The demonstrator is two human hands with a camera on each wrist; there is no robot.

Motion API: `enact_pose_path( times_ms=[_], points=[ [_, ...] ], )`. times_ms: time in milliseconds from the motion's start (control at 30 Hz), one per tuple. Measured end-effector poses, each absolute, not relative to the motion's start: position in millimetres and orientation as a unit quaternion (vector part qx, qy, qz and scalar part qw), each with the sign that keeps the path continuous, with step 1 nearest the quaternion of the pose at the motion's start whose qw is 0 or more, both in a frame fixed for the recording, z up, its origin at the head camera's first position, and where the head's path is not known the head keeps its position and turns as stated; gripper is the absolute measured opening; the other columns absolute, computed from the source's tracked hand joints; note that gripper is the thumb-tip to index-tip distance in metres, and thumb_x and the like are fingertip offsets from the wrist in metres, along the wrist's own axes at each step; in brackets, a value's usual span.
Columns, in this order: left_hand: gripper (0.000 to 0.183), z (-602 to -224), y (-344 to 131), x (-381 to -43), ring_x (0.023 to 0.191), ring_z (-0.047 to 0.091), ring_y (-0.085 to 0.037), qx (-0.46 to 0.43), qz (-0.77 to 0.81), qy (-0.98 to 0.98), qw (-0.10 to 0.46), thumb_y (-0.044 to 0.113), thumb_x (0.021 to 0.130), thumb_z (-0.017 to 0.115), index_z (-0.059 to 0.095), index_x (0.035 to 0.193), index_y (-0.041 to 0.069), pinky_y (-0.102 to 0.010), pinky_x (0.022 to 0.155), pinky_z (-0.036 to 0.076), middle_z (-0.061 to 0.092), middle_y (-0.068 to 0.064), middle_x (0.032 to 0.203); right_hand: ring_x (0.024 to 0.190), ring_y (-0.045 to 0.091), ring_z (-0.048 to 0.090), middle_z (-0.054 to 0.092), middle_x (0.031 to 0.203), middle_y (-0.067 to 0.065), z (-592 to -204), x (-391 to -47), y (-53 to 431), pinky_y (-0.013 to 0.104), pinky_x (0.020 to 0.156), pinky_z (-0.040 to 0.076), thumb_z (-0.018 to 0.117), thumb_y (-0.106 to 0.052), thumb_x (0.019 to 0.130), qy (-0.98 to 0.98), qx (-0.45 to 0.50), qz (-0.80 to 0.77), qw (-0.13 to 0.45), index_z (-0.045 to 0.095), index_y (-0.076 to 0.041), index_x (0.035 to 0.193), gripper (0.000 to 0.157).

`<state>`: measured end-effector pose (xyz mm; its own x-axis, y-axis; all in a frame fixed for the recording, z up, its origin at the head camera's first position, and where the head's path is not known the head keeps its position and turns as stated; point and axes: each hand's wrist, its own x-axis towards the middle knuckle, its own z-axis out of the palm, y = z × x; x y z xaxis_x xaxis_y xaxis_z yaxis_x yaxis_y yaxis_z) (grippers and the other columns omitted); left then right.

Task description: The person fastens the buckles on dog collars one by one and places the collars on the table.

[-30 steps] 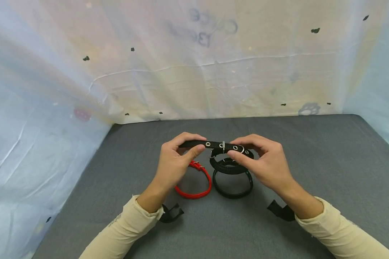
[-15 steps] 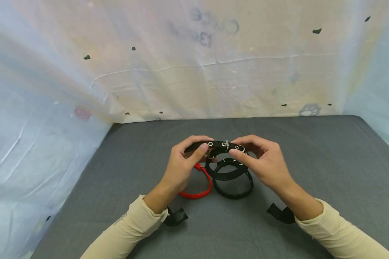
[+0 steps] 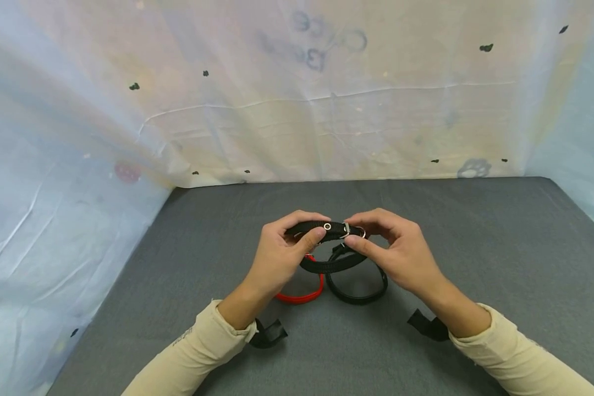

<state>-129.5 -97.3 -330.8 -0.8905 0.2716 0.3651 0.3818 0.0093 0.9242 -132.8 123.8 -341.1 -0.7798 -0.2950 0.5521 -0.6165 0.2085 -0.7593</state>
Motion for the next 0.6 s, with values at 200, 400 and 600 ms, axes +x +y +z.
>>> enact_pose_path(
  times_ms=[200, 400, 600],
  points=[
    [0.018, -328.8, -97.4, -126.1, 0.080, 0.063, -0.023, -0.234, -0.611, -0.756, 0.019, 0.018, 0.095, 0.068, 0.073, 0.112, 0.013, -0.026, 0.071, 0.052, 0.068, -0.002, 0.099, 0.100, 0.006, 0.065, 0.072, 0.109, -0.005, -337.7, -132.7, 127.2, 0.022, 0.087, 0.053, 0.079, -0.004, 0.084, -0.788, 0.337, 0.486, 0.173, 0.073, -0.017, 0.113, 0.033],
    [0.017, -328.0, -97.9, -123.4, 0.083, 0.065, -0.017, -0.241, -0.571, -0.785, 0.017, 0.023, 0.095, 0.068, 0.072, 0.112, 0.019, -0.027, 0.072, 0.054, 0.070, 0.001, 0.106, 0.094, 0.001, 0.065, 0.071, 0.101, -0.013, -337.4, -132.1, 125.7, 0.021, 0.082, 0.054, 0.083, -0.015, 0.081, -0.808, 0.356, 0.426, 0.195, 0.075, -0.025, 0.106, 0.028],
    [0.052, -328.1, -101.1, -125.6, 0.097, 0.065, -0.018, -0.230, -0.619, -0.751, 0.001, 0.009, 0.088, 0.076, 0.055, 0.134, 0.018, -0.033, 0.089, 0.056, 0.066, -0.012, 0.117, 0.088, 0.000, 0.063, 0.069, 0.100, -0.011, -337.4, -132.4, 123.3, 0.019, 0.078, 0.054, 0.079, -0.012, 0.086, -0.810, 0.344, 0.435, 0.193, 0.073, -0.022, 0.107, 0.024]
  ],
)
